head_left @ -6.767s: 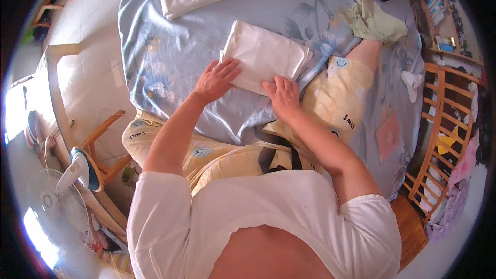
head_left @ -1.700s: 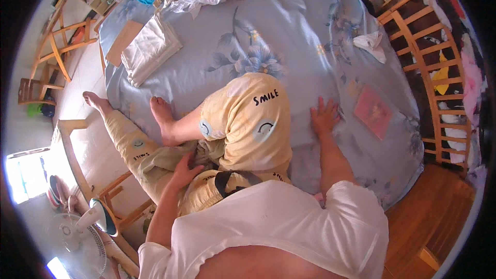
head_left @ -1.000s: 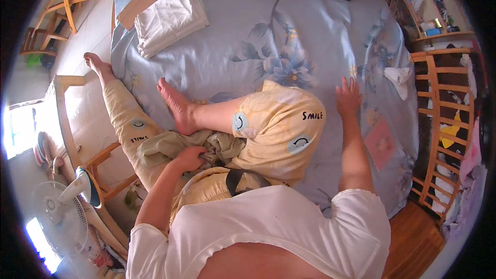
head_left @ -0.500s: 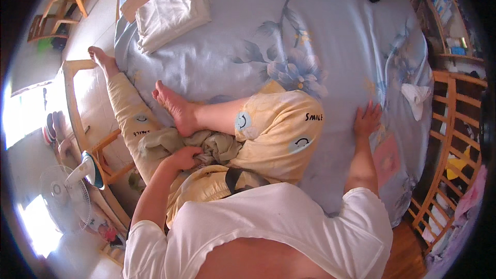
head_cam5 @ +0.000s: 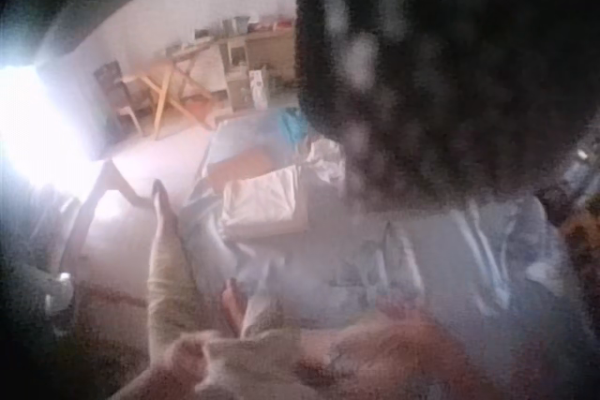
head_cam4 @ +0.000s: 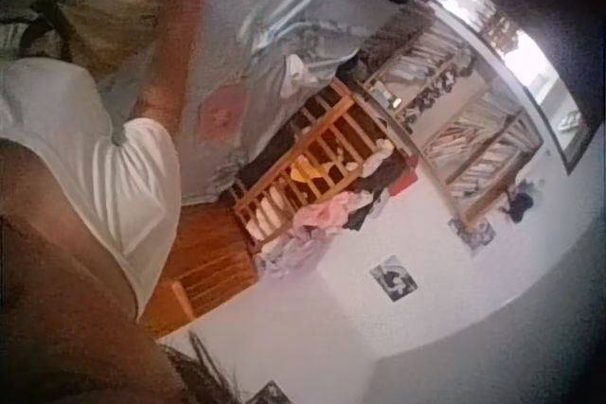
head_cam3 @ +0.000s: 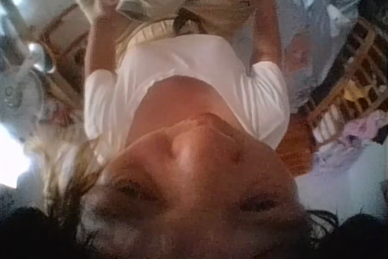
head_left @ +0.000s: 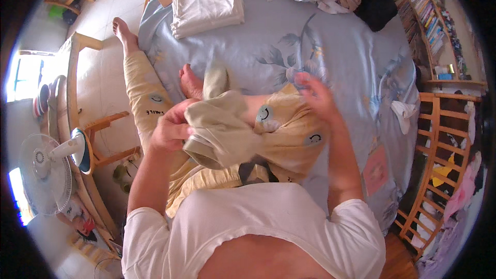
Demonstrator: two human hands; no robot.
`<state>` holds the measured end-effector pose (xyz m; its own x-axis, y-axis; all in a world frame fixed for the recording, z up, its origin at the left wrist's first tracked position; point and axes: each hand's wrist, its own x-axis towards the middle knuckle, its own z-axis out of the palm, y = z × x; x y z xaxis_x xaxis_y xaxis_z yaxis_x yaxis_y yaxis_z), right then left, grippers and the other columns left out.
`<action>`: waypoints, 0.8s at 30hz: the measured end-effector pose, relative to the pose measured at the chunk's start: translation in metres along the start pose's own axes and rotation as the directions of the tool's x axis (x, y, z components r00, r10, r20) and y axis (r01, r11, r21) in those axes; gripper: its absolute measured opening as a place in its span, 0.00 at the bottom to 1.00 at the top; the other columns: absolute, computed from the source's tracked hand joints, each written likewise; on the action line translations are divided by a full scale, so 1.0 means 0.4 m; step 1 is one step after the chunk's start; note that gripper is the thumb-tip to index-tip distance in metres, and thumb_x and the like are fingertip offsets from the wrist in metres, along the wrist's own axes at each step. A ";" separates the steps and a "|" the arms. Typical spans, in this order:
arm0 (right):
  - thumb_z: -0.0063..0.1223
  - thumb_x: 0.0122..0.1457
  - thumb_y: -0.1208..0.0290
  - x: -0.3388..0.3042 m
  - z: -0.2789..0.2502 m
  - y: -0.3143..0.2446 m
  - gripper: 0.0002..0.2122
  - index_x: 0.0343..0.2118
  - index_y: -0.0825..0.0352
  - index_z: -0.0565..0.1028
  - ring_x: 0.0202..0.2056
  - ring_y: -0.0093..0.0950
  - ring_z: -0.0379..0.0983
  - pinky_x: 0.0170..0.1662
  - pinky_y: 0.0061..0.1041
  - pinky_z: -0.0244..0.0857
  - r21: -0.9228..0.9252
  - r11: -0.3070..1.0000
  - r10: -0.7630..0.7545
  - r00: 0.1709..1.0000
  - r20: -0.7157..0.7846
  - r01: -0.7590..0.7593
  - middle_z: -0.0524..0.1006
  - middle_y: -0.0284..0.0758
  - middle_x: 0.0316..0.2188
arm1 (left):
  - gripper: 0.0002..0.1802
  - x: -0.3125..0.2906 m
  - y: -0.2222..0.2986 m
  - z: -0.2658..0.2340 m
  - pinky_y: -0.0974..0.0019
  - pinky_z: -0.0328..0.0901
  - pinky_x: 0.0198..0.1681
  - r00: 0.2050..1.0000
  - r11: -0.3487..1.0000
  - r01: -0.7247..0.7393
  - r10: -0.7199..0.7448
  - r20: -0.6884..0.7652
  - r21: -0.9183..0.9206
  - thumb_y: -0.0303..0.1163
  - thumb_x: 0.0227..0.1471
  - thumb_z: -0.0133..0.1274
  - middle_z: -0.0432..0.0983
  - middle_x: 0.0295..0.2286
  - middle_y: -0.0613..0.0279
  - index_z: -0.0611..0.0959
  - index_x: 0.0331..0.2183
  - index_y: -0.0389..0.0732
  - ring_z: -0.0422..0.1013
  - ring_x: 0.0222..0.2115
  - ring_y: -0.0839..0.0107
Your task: The person folds a white shirt and a green shirt by hand while sitting on a bed.
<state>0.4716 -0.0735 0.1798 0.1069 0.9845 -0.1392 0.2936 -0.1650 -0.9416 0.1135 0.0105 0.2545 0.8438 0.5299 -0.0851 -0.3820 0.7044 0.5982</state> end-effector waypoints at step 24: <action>0.35 0.56 0.44 -0.045 0.493 -0.043 0.28 0.29 0.65 0.80 0.37 0.40 0.74 0.40 0.39 0.64 -0.864 0.443 0.184 0.919 0.348 0.239 0.78 0.43 0.32 | 0.21 -0.200 -0.252 0.281 0.73 0.60 0.45 0.804 0.906 0.382 -0.424 0.418 0.184 0.28 0.46 0.59 0.70 0.37 0.72 0.73 0.44 0.38 0.64 0.40 0.81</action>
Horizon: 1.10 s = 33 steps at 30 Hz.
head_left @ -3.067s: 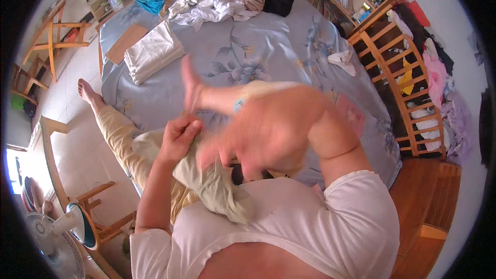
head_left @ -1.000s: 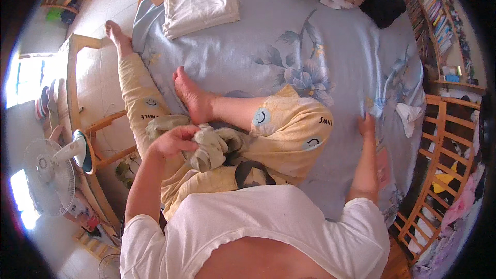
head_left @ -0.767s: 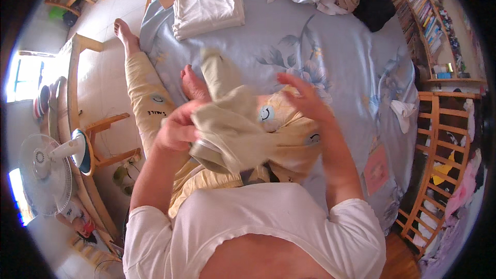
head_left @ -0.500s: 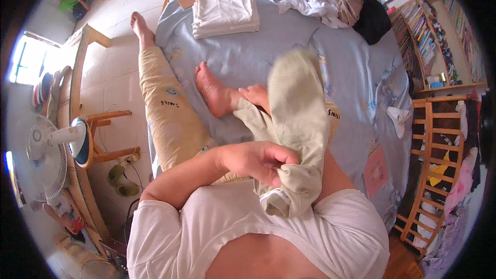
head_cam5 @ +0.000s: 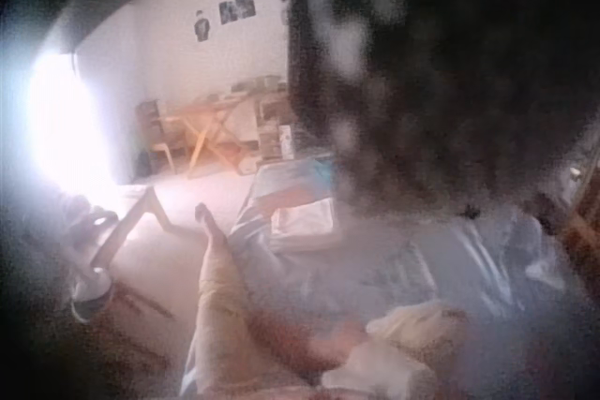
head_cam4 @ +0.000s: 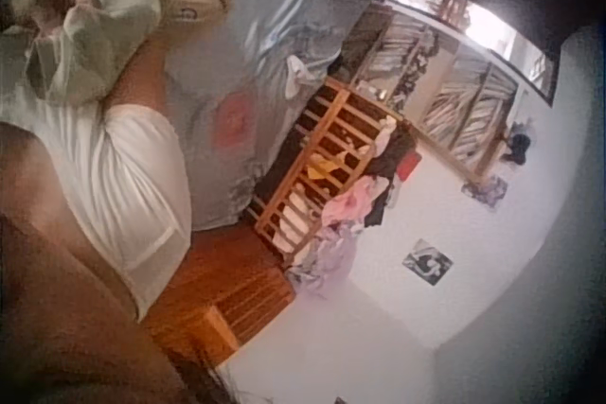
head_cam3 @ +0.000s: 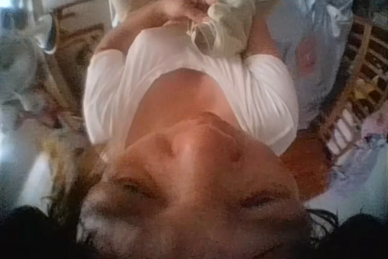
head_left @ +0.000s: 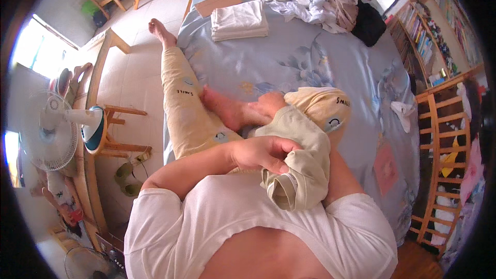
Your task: The person folds a white shirt and a green shirt by hand while sitting on a bed.
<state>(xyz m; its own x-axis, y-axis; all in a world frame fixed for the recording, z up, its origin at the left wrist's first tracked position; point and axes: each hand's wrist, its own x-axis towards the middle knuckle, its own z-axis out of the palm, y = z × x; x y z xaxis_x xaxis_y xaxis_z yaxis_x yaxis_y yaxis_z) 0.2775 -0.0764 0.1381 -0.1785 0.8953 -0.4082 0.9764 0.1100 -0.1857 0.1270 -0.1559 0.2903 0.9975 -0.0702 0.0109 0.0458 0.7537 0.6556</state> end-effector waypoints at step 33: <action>0.44 0.54 0.78 -0.003 -0.238 0.254 0.12 0.43 0.66 0.71 0.41 0.25 0.69 0.47 0.26 0.65 0.885 -0.466 0.169 0.982 0.085 0.003 0.72 0.32 0.38 | 0.25 0.032 -0.048 -0.610 0.62 0.64 0.44 0.394 0.718 -0.511 -0.294 -0.871 -0.473 0.41 0.51 0.54 0.67 0.38 0.59 0.66 0.47 0.44 0.66 0.39 0.68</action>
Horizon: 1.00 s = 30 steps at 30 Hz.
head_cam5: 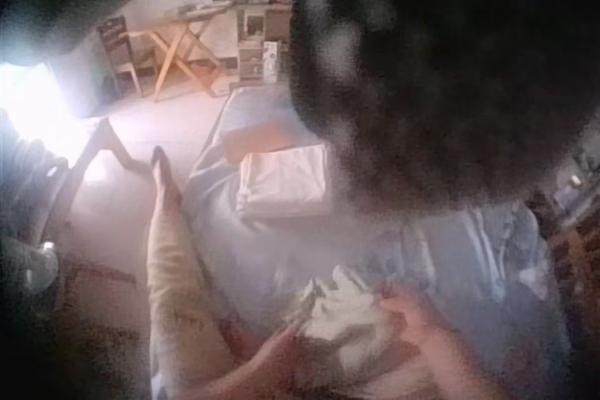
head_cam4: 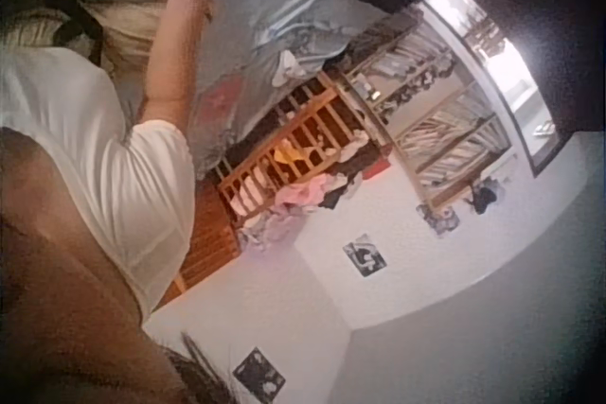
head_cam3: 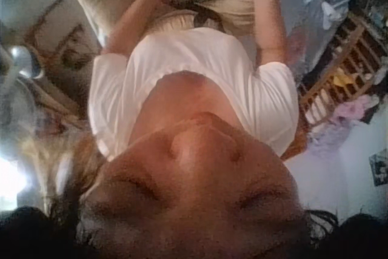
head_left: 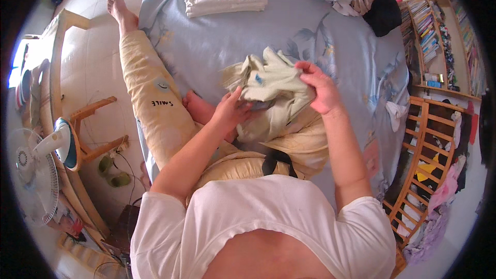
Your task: The person folds a white shirt and a green shirt by hand while sitting on a bed.
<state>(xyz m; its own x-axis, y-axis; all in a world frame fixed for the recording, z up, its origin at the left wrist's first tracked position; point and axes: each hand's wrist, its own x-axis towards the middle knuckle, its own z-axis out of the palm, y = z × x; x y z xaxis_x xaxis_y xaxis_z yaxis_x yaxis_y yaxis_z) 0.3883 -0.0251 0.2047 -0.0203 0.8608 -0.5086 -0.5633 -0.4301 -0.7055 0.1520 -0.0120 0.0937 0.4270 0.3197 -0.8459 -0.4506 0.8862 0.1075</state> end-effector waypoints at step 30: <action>0.54 0.48 0.68 0.336 -0.104 0.106 0.19 0.46 0.56 0.71 0.50 0.35 0.65 0.50 0.32 0.60 -0.887 -0.213 -0.089 0.896 0.435 0.410 0.70 0.37 0.48 | 0.38 0.158 0.082 -0.108 0.73 0.62 0.30 0.839 0.803 -0.466 0.535 -0.104 0.372 0.20 0.38 0.54 0.68 0.27 0.63 0.58 0.52 0.41 0.64 0.26 0.75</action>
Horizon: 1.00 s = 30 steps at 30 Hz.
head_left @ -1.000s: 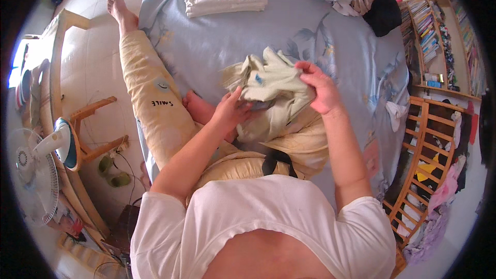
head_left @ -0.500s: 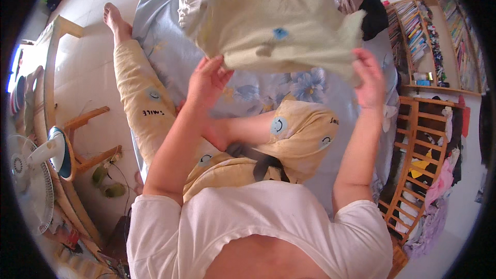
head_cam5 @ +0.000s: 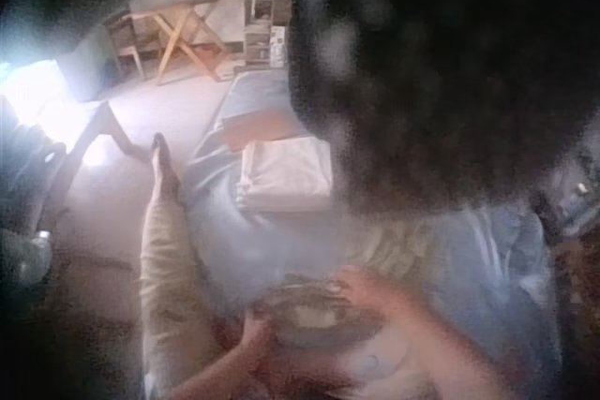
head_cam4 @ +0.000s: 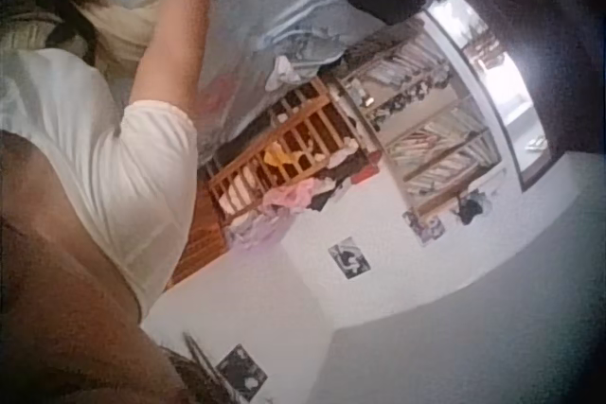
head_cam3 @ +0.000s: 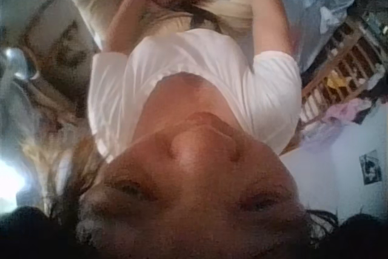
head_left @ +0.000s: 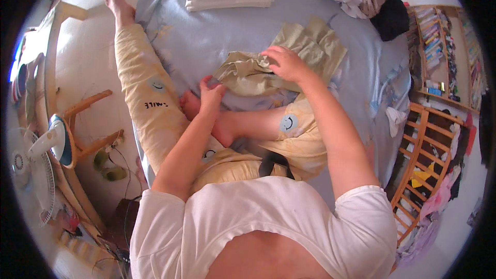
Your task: The person folds a white shirt and a green shirt by hand while sitting on a bed.
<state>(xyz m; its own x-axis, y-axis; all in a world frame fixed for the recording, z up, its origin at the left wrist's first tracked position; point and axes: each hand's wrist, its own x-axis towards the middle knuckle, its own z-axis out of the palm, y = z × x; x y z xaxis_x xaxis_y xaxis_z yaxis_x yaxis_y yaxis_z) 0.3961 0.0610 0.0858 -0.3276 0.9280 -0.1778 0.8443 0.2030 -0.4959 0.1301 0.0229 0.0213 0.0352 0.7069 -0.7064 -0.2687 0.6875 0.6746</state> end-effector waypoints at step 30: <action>0.57 0.47 0.76 -0.136 -0.072 -0.245 0.07 0.26 0.67 0.70 0.26 0.29 0.65 0.31 0.26 0.61 0.541 0.816 -0.106 0.973 -0.207 0.204 0.68 0.33 0.23 | 0.16 -0.187 0.146 0.103 0.69 0.67 0.40 0.737 0.927 0.348 -0.176 0.652 -0.144 0.32 0.51 0.53 0.73 0.36 0.65 0.73 0.43 0.41 0.71 0.36 0.73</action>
<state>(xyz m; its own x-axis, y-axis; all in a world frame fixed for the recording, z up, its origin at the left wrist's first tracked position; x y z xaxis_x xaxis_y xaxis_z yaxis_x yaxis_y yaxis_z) 0.3434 -0.0002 0.1686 -0.3201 0.9458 0.0551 0.3929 0.1854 -0.9007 0.1514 0.0172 0.1224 0.7012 0.5088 -0.4994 -0.3749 0.8590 0.3486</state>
